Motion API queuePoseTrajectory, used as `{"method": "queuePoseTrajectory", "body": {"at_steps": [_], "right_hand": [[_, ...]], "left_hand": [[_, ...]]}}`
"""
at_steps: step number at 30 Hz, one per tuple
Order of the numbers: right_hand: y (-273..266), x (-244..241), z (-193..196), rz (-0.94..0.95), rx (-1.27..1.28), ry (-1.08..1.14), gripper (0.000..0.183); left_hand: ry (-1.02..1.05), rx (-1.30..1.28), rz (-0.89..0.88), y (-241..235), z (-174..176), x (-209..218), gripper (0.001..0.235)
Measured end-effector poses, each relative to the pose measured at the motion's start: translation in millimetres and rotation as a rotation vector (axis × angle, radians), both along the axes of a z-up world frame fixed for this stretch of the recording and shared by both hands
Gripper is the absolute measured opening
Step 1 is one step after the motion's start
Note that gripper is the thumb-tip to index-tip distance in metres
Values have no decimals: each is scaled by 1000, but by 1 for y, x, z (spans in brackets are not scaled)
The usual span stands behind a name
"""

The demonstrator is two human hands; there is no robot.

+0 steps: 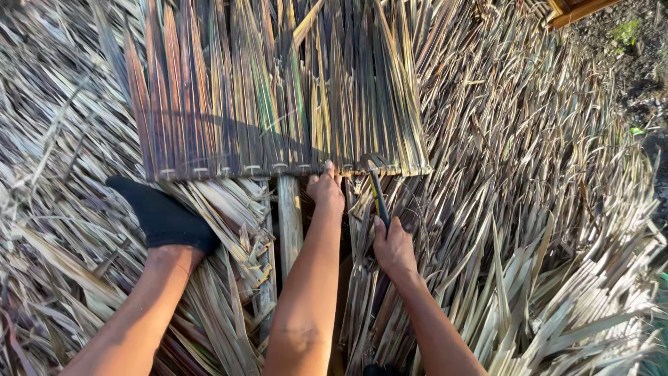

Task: The person hammers nails into dried palm-leaf roofing panels to secure them to a bamboo frame. They repeatedly pick up nails, position panels, and strike nails with a hammer while working on the roof surface.

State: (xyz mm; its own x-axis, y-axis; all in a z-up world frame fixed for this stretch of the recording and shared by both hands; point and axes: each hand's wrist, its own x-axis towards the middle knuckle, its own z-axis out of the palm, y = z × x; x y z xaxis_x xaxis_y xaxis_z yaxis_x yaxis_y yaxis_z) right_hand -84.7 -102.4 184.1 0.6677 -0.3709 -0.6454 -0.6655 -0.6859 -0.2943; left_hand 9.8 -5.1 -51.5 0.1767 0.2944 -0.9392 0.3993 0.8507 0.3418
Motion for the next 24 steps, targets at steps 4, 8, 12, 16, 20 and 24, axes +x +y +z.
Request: {"method": "queuePoseTrajectory", "body": {"at_steps": [4, 8, 12, 16, 20, 24], "right_hand": [[2, 2, 4, -8, 23, -7, 47], [2, -3, 39, -69, 101, -21, 46], [21, -10, 57, -78, 273, -522, 43], [27, 18, 48, 78, 45, 72, 40], [25, 22, 49, -228, 399, -425, 36], [33, 0, 56, -35, 371, -843, 37]], "left_hand": [[88, 25, -33, -2, -12, 3, 86], [138, 43, -70, -9, -6, 17, 84], [186, -8, 145, -1, 12, 20, 80], [235, -23, -26, -8, 31, 30, 77], [200, -41, 70, -11, 17, 38, 67], [316, 87, -105, 4, -2, 16, 70]]}}
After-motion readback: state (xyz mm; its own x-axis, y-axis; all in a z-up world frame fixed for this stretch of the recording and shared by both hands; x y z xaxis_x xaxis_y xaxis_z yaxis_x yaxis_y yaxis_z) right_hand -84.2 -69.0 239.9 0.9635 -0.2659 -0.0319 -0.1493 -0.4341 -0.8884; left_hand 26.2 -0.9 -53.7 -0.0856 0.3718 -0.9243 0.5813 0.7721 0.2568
